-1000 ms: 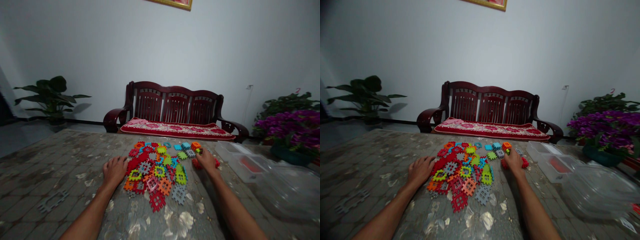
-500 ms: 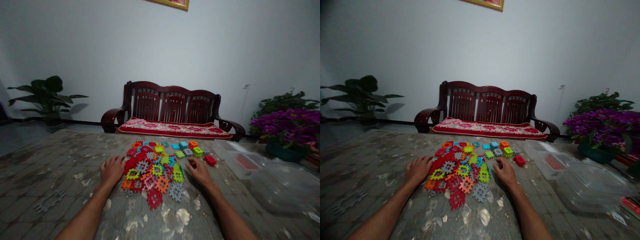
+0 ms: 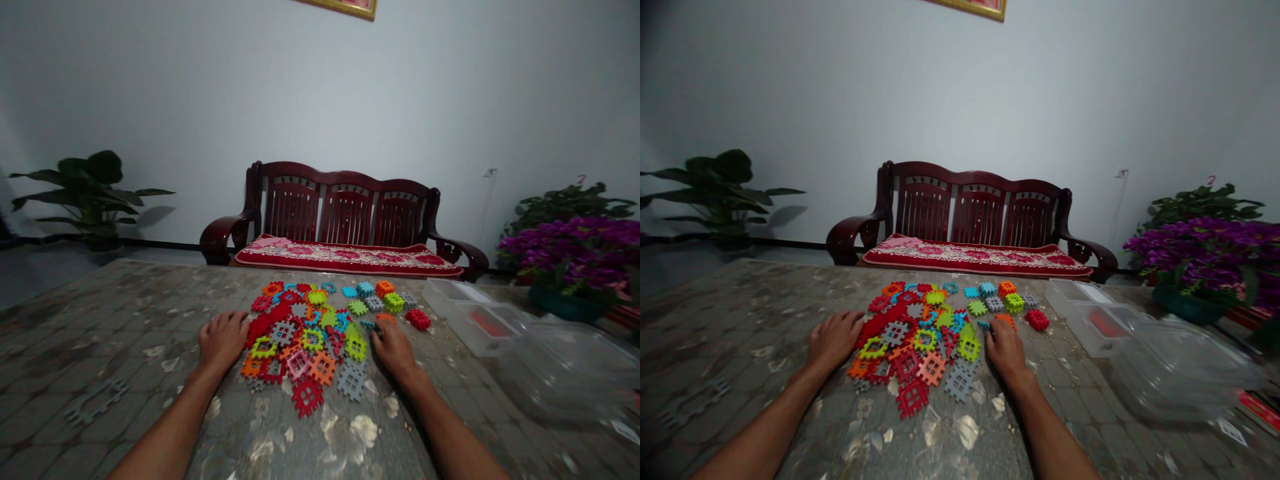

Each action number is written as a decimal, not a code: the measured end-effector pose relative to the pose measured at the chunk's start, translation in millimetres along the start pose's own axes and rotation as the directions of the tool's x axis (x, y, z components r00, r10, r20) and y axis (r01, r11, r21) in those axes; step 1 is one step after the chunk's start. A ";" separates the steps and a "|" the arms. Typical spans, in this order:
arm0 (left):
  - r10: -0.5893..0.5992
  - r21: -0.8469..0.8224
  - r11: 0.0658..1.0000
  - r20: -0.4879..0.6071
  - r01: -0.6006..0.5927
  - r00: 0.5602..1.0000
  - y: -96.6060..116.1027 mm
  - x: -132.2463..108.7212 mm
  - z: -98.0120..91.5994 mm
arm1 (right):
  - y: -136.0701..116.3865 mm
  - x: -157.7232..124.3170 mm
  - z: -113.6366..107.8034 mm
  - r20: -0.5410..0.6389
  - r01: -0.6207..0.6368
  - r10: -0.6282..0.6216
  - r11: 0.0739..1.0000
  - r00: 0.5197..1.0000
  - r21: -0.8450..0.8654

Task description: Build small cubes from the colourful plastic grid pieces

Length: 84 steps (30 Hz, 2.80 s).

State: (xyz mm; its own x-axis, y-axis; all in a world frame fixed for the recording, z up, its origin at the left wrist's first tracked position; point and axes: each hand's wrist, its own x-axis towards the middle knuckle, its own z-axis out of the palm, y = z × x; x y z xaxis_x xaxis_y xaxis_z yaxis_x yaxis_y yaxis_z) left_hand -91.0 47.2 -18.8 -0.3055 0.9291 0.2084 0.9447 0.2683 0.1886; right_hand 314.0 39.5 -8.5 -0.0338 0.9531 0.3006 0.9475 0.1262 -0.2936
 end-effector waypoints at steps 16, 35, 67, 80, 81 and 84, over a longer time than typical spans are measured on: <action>0.011 -0.018 1.000 -0.010 -0.011 1.000 1.0 -1.3 -3.4 | -27.2 -14.0 -15.3 0.072 0.319 -0.335 0.933 0.940 0.169; -0.003 -0.013 1.000 -0.004 0.002 1.000 0.5 -1.4 -1.5 | -32.1 -12.2 -32.6 0.159 0.155 -0.180 0.975 0.971 0.157; -0.006 -0.003 1.000 0.007 0.006 1.000 1.3 -1.2 -1.9 | -7.5 -1.0 -12.2 -0.076 0.200 -0.185 0.897 0.980 0.394; -0.001 0.013 1.000 -0.005 0.001 1.000 1.2 -1.3 -2.1 | 11.0 5.7 17.6 -0.266 0.217 -0.078 0.810 0.961 0.545; -0.001 0.012 1.000 -0.008 0.001 1.000 0.9 -1.0 -1.4 | 13.6 6.2 19.6 -0.266 0.229 -0.095 0.810 0.959 0.539; 0.008 0.012 1.000 -0.006 -0.007 1.000 -0.6 0.1 1.0 | 20.7 7.1 23.8 -0.231 0.232 -0.125 0.818 0.965 0.527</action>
State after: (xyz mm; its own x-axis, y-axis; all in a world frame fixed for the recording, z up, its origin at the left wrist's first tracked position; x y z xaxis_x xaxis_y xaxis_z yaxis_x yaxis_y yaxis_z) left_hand -91.5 47.4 -19.8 -0.2991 0.9294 0.2160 0.9483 0.2645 0.1753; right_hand 325.8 55.4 -34.0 -0.0773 0.8406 0.5361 0.5995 0.4688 -0.6487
